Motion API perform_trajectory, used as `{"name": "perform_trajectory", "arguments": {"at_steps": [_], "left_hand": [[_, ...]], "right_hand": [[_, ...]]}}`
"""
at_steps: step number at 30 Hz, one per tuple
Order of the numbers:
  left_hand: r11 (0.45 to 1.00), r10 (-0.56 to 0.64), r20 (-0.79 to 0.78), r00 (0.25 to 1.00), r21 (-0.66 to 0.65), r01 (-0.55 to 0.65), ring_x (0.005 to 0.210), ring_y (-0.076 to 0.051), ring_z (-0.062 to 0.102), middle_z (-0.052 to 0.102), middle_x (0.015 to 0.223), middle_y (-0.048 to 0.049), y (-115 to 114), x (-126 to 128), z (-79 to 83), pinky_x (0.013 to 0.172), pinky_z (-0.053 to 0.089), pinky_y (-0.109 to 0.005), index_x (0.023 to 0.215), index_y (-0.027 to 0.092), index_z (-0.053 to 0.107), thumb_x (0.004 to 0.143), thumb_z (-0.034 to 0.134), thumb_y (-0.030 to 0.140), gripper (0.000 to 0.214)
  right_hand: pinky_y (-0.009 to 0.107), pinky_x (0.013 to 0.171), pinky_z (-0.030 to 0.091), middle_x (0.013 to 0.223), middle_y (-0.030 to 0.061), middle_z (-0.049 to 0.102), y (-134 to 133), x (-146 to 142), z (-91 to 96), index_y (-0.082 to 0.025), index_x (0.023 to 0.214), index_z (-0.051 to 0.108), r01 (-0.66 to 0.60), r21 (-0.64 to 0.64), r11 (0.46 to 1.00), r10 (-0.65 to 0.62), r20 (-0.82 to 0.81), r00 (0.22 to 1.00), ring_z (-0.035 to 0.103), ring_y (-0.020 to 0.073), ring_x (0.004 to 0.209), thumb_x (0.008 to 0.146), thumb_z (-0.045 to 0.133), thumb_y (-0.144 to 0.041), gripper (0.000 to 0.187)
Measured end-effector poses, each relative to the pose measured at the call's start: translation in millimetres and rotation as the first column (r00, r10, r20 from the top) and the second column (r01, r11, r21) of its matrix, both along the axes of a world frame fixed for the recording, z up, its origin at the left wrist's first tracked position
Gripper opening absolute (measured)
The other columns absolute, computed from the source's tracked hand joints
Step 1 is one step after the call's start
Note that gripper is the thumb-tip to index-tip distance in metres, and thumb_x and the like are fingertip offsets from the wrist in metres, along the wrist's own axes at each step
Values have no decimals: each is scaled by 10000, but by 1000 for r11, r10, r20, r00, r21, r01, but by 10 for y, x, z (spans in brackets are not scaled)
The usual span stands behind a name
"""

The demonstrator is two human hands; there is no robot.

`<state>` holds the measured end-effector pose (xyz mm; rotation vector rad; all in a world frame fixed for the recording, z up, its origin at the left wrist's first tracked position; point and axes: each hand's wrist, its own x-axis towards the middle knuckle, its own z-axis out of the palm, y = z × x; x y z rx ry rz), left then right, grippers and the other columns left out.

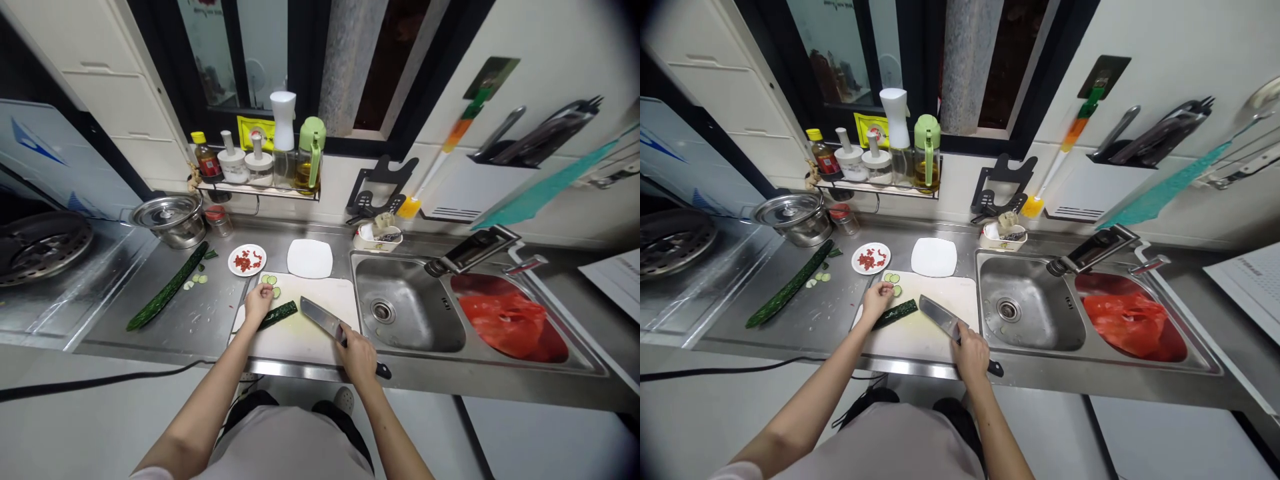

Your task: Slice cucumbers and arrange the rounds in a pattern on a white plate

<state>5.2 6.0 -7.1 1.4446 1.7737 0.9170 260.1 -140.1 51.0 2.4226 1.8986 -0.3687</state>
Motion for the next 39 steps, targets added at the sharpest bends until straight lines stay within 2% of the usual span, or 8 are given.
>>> {"name": "perform_trajectory", "arguments": {"at_steps": [7, 15, 22, 27, 35, 39], "left_hand": [[1000, -1, -147, 989, -13, -1, 711, -163, 616, 700, 772, -19, 308, 68, 20, 707, 438, -272, 916, 206, 679, 758, 571, 218, 192], [998, -26, -352, 935, -59, 6, 818, -192, 625, 717, 858, -38, 468, 124, -4, 757, 411, -278, 1006, 225, 680, 815, 523, 211, 248], [996, -84, -431, 899, -34, 77, 913, -205, 593, 700, 919, -56, 510, 127, -83, 814, 401, -289, 1014, 210, 680, 835, 527, 205, 235], [993, -106, -481, 870, -8, 116, 986, -236, 549, 677, 996, -84, 503, 113, -80, 842, 397, -323, 922, 198, 707, 866, 508, 251, 214], [965, -208, -523, 826, 28, 260, 1023, -246, 511, 656, 1027, -76, 423, 41, -61, 888, 403, -340, 1001, 222, 726, 867, 554, 314, 237], [963, -216, -537, 815, 21, 269, 1024, -239, 507, 652, 1018, -76, 411, 43, -58, 883, 412, -338, 1014, 229, 730, 895, 517, 320, 260]], "right_hand": [[258, 845, 390, 1022, 46, 704, 59, -30, -8, -252, 1284, 554, 22, -8, 1000, -22, -20, 1000, 629, 196, 982, 870, 551, -303, 417], [259, 809, 402, 1026, 46, 707, 69, -15, 8, -253, 1271, 565, 34, 12, 999, -34, -42, 999, 639, 193, 940, 869, 537, -298, 406], [261, 800, 404, 1008, 52, 713, 81, -10, -6, -249, 1266, 581, 47, 32, 998, -44, -68, 997, 645, 199, 930, 866, 534, -286, 404], [266, 791, 407, 1010, 54, 712, 107, -32, 4, -253, 1264, 583, 58, 17, 998, -57, -78, 995, 644, 199, 925, 879, 511, -311, 395], [263, 790, 410, 1037, 53, 712, 214, -61, -9, -253, 1261, 584, 52, 13, 999, -50, -108, 993, 644, 198, 935, 876, 507, -320, 398], [263, 777, 411, 1043, 45, 712, 279, -95, 3, -268, 1245, 596, 62, 18, 998, -59, -131, 990, 646, 200, 937, 874, 510, -335, 387]]}}
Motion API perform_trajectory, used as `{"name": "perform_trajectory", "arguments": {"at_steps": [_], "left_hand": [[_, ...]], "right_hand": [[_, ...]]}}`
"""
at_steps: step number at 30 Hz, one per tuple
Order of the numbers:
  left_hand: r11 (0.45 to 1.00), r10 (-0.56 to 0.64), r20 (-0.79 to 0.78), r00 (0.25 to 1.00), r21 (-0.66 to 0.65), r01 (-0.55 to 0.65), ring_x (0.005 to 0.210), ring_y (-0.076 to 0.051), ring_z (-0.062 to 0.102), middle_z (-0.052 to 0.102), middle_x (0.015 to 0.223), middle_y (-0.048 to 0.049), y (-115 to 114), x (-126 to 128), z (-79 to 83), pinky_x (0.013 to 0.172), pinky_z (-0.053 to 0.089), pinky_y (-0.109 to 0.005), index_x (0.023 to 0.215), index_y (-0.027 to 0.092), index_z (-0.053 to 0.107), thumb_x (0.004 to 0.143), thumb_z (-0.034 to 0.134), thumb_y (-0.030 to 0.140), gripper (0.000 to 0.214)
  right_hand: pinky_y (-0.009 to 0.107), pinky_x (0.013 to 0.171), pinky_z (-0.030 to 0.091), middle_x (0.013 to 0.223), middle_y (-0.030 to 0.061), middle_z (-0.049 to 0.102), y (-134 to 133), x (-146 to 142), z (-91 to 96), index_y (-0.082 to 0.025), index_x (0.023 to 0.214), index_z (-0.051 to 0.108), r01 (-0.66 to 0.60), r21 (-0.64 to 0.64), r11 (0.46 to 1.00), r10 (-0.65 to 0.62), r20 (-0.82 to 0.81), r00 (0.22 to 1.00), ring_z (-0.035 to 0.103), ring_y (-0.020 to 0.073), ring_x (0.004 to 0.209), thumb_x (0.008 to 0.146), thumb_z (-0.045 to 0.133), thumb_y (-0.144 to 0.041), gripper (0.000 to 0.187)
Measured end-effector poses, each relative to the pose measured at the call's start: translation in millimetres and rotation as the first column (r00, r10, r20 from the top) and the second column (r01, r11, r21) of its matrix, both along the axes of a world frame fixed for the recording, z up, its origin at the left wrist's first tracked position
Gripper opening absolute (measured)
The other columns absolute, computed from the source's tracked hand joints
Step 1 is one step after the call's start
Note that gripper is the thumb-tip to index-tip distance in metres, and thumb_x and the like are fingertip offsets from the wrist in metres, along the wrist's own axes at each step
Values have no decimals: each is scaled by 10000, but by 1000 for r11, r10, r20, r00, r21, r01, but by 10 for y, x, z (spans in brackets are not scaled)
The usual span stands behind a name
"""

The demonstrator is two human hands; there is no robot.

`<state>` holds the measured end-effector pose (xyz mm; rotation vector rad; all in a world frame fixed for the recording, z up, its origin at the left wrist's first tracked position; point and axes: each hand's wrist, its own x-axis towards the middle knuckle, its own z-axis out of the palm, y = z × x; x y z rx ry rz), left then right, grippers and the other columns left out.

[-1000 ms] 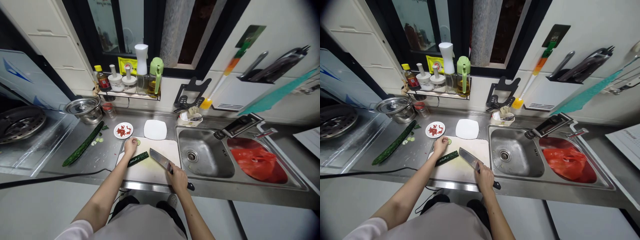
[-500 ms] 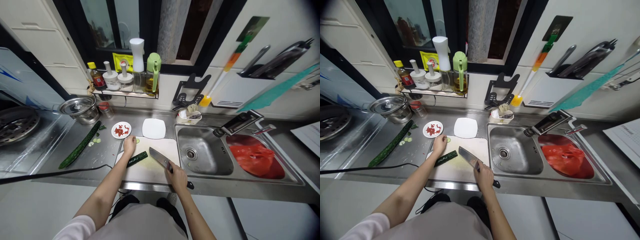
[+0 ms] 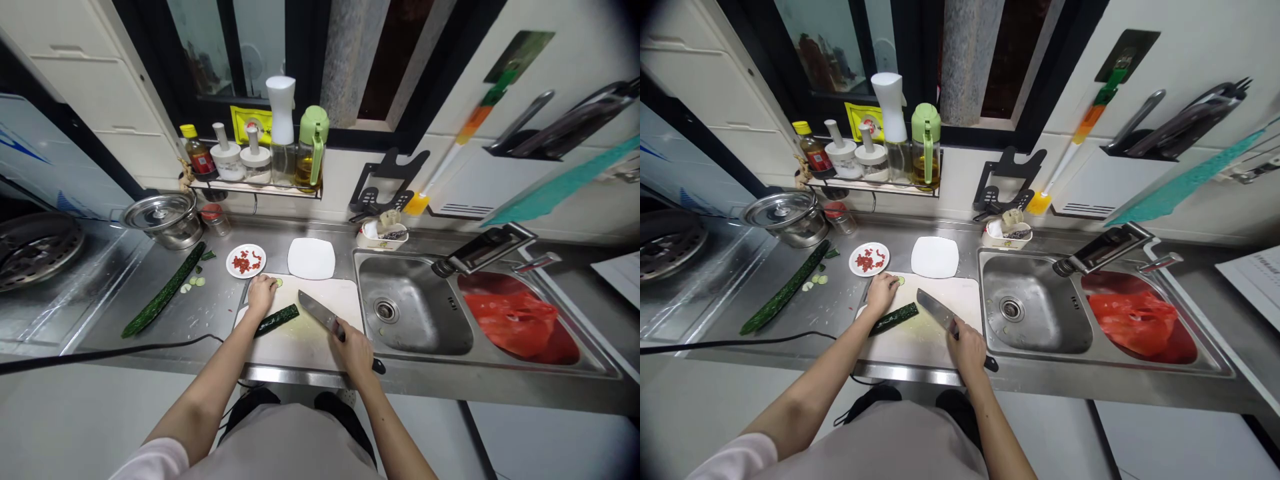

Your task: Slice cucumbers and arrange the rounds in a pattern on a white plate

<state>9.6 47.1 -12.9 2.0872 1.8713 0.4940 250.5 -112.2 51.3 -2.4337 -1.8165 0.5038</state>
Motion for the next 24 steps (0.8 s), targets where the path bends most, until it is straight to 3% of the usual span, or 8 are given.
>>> {"name": "perform_trajectory", "arguments": {"at_steps": [16, 22, 24], "left_hand": [[992, -121, 7, 993, 30, 121, 963, -214, 562, 664, 1052, -76, 11, -88, -25, 890, 415, -330, 1037, 208, 723, 894, 497, 222, 268], [999, 7, 85, 996, 47, -11, 1024, -234, 565, 670, 1085, -64, -150, -86, 45, 923, 406, -373, 1021, 230, 710, 889, 530, 305, 235], [999, -15, 140, 990, 52, 7, 1013, -227, 573, 675, 1069, -65, -283, -78, 68, 918, 421, -363, 1007, 220, 709, 893, 526, 329, 241]], "right_hand": [[245, 738, 400, 1063, 15, 711, 47, -70, 56, -301, 1186, 621, 39, -12, 999, -39, -59, 998, 647, 184, 944, 894, 479, -369, 332], [247, 685, 376, 937, 28, 726, 39, -105, 104, -296, 1155, 638, 72, -46, 996, -76, -90, 993, 650, 189, 868, 917, 435, -377, 323], [250, 689, 371, 934, 40, 727, 55, -121, 110, -281, 1176, 628, 81, -61, 995, -87, -110, 990, 649, 190, 870, 933, 404, -363, 340]]}}
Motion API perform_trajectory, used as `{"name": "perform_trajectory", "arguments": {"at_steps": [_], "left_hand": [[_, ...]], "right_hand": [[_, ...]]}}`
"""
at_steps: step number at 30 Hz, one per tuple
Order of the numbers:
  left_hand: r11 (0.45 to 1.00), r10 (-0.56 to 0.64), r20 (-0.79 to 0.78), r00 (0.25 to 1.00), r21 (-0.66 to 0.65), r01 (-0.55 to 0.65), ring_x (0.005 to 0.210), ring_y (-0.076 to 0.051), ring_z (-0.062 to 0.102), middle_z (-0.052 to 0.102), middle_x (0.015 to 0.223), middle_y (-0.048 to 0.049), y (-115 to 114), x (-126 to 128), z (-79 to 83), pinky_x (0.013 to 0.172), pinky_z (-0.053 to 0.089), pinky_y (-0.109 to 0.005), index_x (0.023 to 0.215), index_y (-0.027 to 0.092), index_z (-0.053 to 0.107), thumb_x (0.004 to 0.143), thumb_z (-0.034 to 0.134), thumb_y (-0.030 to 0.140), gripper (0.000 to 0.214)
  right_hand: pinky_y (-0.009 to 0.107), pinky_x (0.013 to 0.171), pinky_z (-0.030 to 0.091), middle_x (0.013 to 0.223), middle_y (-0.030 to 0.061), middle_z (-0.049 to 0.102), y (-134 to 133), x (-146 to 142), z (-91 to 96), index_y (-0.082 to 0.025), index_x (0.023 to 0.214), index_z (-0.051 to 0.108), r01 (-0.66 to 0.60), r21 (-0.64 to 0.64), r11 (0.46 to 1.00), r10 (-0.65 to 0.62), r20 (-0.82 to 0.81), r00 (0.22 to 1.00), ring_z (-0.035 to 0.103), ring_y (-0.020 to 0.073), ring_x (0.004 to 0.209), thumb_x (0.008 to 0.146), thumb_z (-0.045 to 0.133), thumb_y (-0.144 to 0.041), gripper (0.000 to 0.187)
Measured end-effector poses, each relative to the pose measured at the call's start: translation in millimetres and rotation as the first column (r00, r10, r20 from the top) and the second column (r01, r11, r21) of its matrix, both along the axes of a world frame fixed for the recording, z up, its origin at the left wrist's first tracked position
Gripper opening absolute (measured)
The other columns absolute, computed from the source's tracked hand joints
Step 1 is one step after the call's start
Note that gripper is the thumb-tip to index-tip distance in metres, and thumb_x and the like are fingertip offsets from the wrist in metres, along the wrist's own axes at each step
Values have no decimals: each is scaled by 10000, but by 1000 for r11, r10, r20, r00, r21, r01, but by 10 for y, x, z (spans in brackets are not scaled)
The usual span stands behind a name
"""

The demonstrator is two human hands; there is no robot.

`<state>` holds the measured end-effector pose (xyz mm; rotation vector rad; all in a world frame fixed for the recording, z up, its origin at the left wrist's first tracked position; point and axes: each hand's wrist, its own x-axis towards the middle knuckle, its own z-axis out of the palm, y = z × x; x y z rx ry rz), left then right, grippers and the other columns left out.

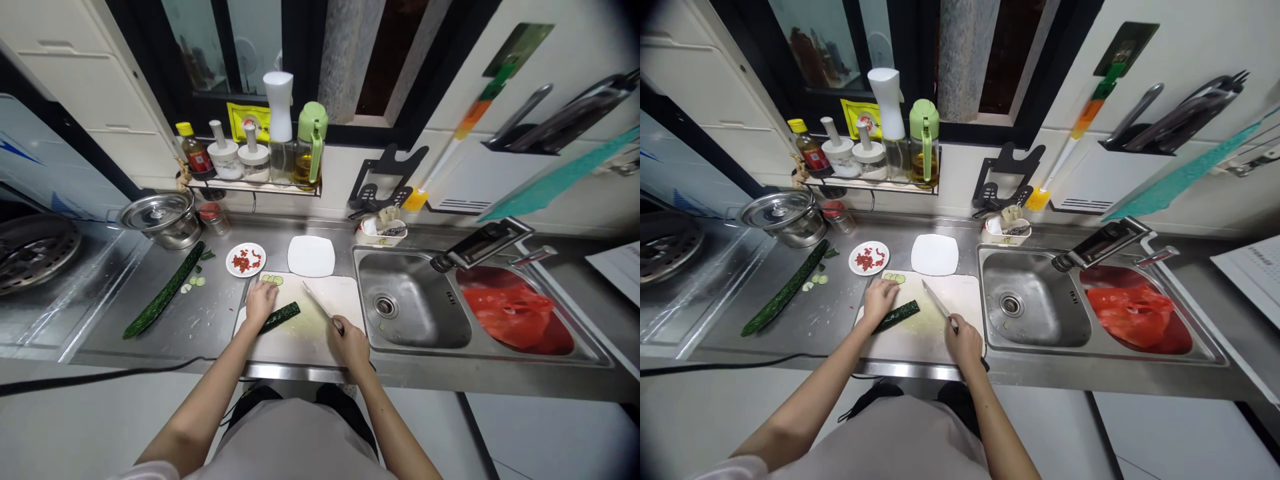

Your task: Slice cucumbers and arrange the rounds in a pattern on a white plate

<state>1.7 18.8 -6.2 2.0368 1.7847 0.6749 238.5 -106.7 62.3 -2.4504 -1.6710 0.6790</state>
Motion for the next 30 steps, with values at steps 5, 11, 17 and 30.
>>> {"name": "perform_trajectory", "arguments": {"at_steps": [5, 11, 17, 30], "left_hand": [[987, -163, 91, 982, 2, 164, 975, -207, 589, 680, 1018, -65, -319, 58, 56, 902, 446, -354, 1005, 217, 710, 903, 511, 360, 266], [968, -252, 64, 966, 15, 251, 959, -189, 587, 673, 981, -61, -432, 126, 72, 887, 443, -344, 1011, 228, 710, 916, 500, 346, 259], [958, -285, 45, 957, 41, 284, 949, -187, 586, 671, 969, -59, -442, 139, 64, 871, 441, -340, 1033, 226, 703, 917, 507, 345, 257], [938, -346, 20, 938, 17, 346, 965, -182, 591, 680, 1019, -53, -449, 181, 3, 884, 468, -337, 1078, 272, 714, 932, 485, 311, 275]], "right_hand": [[239, 679, 341, 964, 46, 717, 81, -39, -20, -229, 1142, 613, -78, -23, 997, 77, -42, 996, 632, 175, 875, 955, 359, -302, 324], [242, 677, 316, 964, 75, 699, 176, -121, -48, -178, 1069, 600, -183, -83, 980, 180, -39, 983, 620, 175, 874, 977, 346, -318, 304], [248, 667, 308, 971, 70, 694, 206, -208, -25, -187, 1106, 575, -203, -95, 975, 199, -52, 979, 618, 179, 879, 968, 357, -311, 286], [269, 702, 365, 964, 103, 692, 184, -364, 31, -180, 1106, 572, -296, -133, 946, 298, -3, 955, 641, 211, 891, 988, 297, -326, 333]]}}
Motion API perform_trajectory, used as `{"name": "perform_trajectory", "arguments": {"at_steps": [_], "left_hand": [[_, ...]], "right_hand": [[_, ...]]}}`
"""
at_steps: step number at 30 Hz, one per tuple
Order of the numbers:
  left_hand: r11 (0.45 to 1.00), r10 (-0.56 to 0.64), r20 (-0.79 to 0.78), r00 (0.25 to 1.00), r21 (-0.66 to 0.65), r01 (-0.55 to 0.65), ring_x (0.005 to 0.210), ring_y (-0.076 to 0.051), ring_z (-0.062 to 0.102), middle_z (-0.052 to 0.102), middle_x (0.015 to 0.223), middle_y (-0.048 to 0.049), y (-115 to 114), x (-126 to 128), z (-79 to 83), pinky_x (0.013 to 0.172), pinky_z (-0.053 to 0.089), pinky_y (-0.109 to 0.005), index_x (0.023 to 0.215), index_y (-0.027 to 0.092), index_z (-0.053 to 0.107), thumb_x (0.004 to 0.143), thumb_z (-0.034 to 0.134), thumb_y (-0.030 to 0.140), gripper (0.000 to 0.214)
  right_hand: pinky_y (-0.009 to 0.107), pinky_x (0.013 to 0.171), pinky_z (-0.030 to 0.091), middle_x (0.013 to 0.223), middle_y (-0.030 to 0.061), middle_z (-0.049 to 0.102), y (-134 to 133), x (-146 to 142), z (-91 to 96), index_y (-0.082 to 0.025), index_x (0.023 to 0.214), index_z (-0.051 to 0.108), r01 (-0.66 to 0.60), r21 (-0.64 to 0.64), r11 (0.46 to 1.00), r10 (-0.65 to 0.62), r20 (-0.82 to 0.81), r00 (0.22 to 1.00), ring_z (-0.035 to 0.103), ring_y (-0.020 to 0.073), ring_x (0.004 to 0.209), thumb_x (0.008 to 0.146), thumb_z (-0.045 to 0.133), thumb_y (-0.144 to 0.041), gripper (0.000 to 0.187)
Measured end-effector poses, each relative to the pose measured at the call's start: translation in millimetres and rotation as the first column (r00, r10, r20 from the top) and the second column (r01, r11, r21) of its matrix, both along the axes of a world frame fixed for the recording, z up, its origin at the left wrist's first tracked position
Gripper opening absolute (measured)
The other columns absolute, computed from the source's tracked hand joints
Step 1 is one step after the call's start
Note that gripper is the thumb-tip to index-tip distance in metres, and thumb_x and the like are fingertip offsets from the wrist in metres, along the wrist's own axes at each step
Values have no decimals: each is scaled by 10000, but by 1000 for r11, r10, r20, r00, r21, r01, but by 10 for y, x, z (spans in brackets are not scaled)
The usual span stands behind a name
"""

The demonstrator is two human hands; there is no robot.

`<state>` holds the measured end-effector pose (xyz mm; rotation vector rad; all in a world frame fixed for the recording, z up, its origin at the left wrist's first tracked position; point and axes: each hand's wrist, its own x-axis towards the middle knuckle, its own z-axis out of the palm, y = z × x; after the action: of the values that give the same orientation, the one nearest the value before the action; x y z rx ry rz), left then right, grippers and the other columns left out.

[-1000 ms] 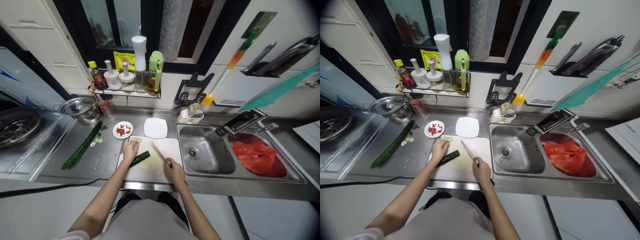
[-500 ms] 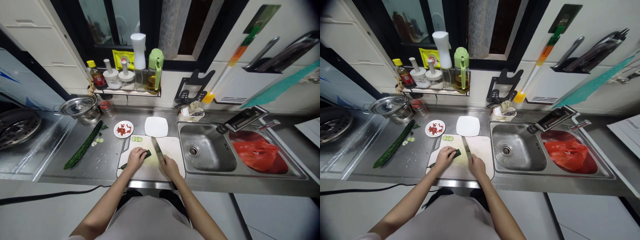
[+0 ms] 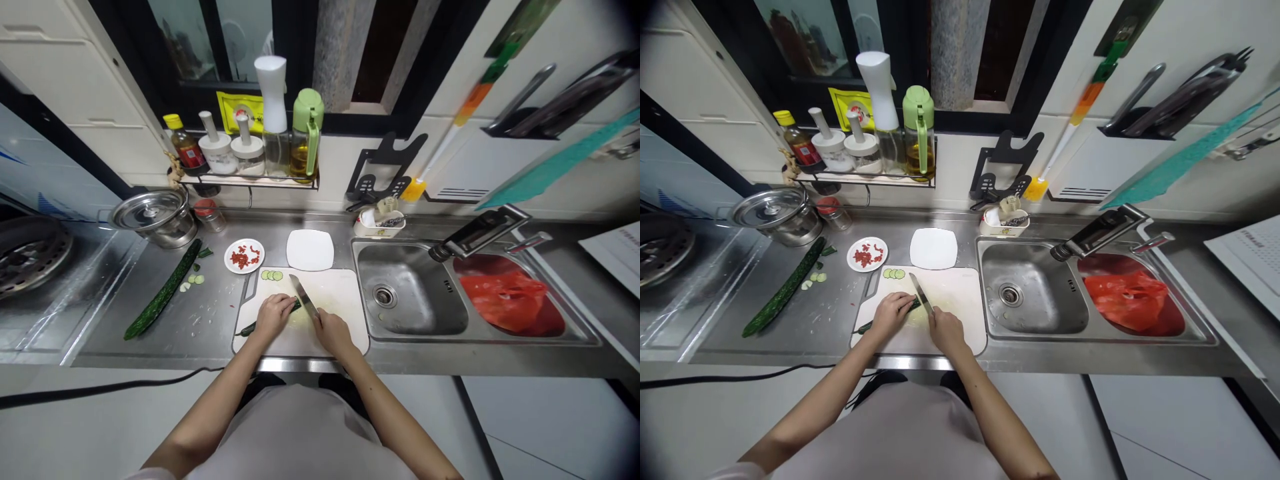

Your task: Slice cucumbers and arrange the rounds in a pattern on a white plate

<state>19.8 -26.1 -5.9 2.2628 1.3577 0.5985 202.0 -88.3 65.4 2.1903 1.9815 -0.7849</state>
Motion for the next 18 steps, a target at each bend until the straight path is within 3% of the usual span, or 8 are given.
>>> {"name": "perform_trajectory", "arguments": {"at_steps": [18], "left_hand": [[999, -20, 2, 1000, 31, 20, 946, -169, 577, 665, 1016, -50, -22, 1, -30, 867, 483, -312, 1109, 269, 698, 944, 466, 307, 287]], "right_hand": [[284, 730, 399, 967, 117, 684, 16, -101, 53, -168, 1101, 542, -30, -24, 999, 30, 16, 999, 644, 225, 920, 976, 322, -273, 274]]}}
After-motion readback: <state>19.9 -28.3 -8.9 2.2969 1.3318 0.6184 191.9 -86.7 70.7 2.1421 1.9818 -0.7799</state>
